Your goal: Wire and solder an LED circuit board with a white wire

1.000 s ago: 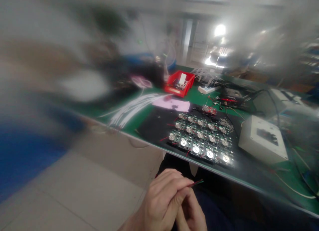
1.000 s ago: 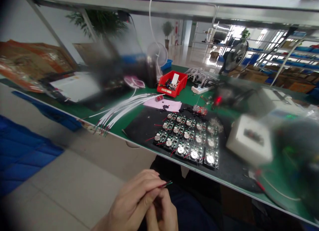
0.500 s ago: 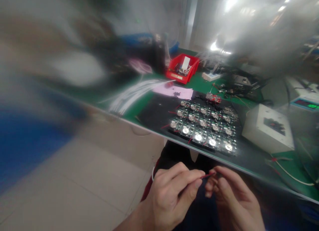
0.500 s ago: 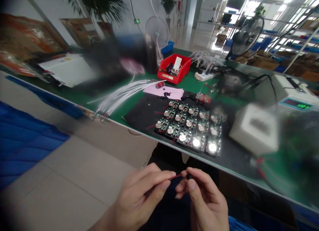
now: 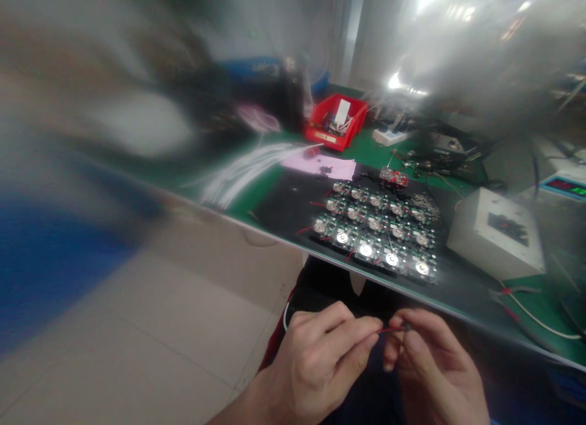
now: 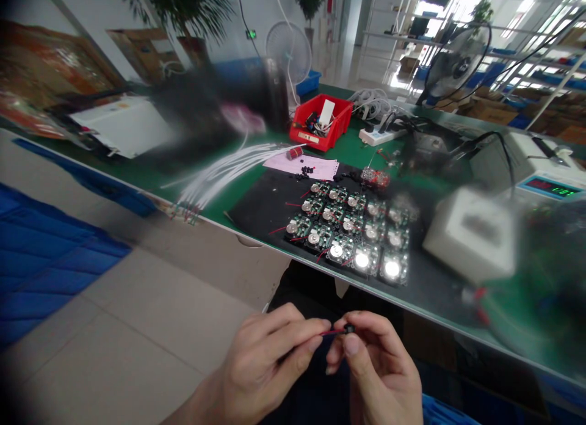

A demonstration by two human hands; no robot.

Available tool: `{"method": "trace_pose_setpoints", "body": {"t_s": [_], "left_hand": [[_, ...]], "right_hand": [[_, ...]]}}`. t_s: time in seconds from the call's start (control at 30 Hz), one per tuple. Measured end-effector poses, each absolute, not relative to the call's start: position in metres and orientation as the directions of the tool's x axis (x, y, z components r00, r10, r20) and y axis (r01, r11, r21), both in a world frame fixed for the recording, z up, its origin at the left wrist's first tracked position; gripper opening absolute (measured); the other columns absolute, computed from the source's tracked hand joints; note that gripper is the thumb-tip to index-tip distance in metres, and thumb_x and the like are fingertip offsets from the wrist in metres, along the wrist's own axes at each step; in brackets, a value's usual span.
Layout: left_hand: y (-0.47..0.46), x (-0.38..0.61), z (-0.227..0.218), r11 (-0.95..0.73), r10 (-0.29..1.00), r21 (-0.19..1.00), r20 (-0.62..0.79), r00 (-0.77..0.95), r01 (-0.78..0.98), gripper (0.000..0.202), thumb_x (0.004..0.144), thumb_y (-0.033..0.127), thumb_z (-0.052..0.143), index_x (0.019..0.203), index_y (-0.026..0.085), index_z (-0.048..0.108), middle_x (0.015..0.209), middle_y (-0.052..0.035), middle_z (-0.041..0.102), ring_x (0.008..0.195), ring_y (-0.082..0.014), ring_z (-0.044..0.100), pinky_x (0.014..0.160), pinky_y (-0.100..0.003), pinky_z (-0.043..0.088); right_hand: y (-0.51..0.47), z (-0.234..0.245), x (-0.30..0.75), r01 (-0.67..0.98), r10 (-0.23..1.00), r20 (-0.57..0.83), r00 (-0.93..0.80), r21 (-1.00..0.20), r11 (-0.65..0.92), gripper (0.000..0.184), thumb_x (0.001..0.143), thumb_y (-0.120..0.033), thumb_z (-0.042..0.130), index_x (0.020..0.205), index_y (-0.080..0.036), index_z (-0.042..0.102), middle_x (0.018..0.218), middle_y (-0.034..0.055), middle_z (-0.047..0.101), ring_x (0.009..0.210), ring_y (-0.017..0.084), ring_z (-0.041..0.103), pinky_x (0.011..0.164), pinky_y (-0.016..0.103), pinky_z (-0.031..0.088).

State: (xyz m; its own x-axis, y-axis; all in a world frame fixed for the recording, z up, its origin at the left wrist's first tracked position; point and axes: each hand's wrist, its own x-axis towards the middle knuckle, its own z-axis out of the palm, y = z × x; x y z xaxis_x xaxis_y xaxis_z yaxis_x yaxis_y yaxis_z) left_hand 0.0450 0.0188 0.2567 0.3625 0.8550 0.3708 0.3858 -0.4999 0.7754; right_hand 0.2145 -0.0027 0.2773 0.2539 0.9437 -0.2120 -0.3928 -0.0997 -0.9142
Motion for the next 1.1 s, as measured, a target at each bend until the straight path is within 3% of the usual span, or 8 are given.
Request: {"method": "trace_pose_setpoints", "body": {"t_s": [0.3,0.4,0.53,0.6,0.7,0.8,0.97,1.1], "left_hand": [[0.020,0.044,0.260,-0.584,0.809,0.675,0.434,0.397,0.451,0.035,0.100,0.015,0.063,0.134,0.023,0.063,0.091,-0.0002,0.069,0.073,-0.0116,0.066,0.065,-0.027,0.048],[0.020,0.044,0.259,-0.604,0.794,0.660,0.452,0.406,0.446,0.036,0.099,0.014,0.063,0.134,0.022,0.063,0.091,-0.0008,0.069,0.072,-0.0122,0.066,0.065,-0.027,0.048],[0.022,0.047,0.260,-0.608,0.791,0.665,0.468,0.394,0.433,0.034,0.099,0.013,0.063,0.132,0.020,0.063,0.090,-0.0018,0.069,0.073,-0.0129,0.067,0.065,-0.026,0.052],[0.021,0.049,0.264,-0.605,0.794,0.681,0.472,0.383,0.413,0.035,0.101,0.014,0.062,0.135,0.018,0.060,0.094,-0.0041,0.071,0.079,-0.0145,0.069,0.072,-0.026,0.057],[0.017,0.052,0.271,-0.553,0.824,0.744,0.420,0.380,0.376,0.045,0.102,0.014,0.057,0.146,0.014,0.046,0.111,-0.0091,0.074,0.100,-0.0178,0.072,0.094,-0.027,0.060],[0.012,0.054,0.273,-0.490,0.858,0.792,0.364,0.363,0.364,0.050,0.103,0.011,0.050,0.150,0.016,0.036,0.121,-0.0081,0.074,0.115,-0.0160,0.071,0.109,-0.024,0.053],[0.014,0.052,0.260,-0.472,0.856,0.817,0.335,0.394,0.330,0.048,0.106,0.014,0.051,0.150,0.021,0.033,0.121,-0.0043,0.078,0.113,-0.0146,0.075,0.104,-0.023,0.056],[0.017,0.055,0.246,-0.464,0.869,0.826,0.354,0.346,0.319,0.053,0.103,0.011,0.056,0.150,0.023,0.033,0.114,-0.0014,0.081,0.109,-0.0134,0.076,0.102,-0.021,0.056]], "right_hand": [[-0.003,0.275,0.223,-0.386,0.927,-0.270,0.261,-0.909,-0.156,0.033,0.078,-0.043,0.096,0.098,-0.024,0.078,0.090,0.0037,0.063,0.066,0.011,0.058,0.054,0.018,0.051],[-0.003,0.269,0.229,-0.367,0.941,-0.225,0.252,-0.922,-0.123,0.027,0.082,-0.039,0.093,0.099,-0.024,0.079,0.096,0.0049,0.063,0.066,0.011,0.059,0.055,0.019,0.053],[-0.001,0.261,0.235,-0.329,0.988,-0.134,0.079,-0.939,-0.101,0.013,0.089,-0.030,0.087,0.100,-0.025,0.080,0.099,0.0056,0.063,0.065,0.012,0.062,0.055,0.020,0.055],[0.000,0.259,0.233,-0.339,0.988,-0.154,0.005,-0.930,-0.143,0.011,0.090,-0.030,0.085,0.098,-0.025,0.080,0.100,0.0057,0.064,0.064,0.011,0.061,0.055,0.020,0.054],[0.001,0.260,0.230,-0.365,0.978,-0.206,-0.015,-0.910,-0.197,0.013,0.090,-0.035,0.085,0.095,-0.024,0.080,0.097,0.0045,0.063,0.064,0.011,0.058,0.054,0.020,0.051],[0.002,0.259,0.232,-0.214,0.989,-0.147,0.007,-0.966,-0.142,0.013,0.092,-0.036,0.084,0.099,-0.025,0.081,0.093,0.0037,0.061,0.070,0.012,0.057,0.059,0.019,0.050],[0.002,0.252,0.244,0.038,1.000,0.026,0.009,-0.999,0.026,0.012,0.092,-0.032,0.084,0.101,-0.025,0.082,0.100,0.0069,0.061,0.093,0.019,0.061,0.068,0.020,0.050],[0.003,0.249,0.243,0.097,0.999,0.009,-0.031,-0.995,0.012,0.011,0.096,-0.034,0.079,0.100,-0.024,0.079,0.092,0.0040,0.059,0.084,0.016,0.060,0.068,0.020,0.048]]}}
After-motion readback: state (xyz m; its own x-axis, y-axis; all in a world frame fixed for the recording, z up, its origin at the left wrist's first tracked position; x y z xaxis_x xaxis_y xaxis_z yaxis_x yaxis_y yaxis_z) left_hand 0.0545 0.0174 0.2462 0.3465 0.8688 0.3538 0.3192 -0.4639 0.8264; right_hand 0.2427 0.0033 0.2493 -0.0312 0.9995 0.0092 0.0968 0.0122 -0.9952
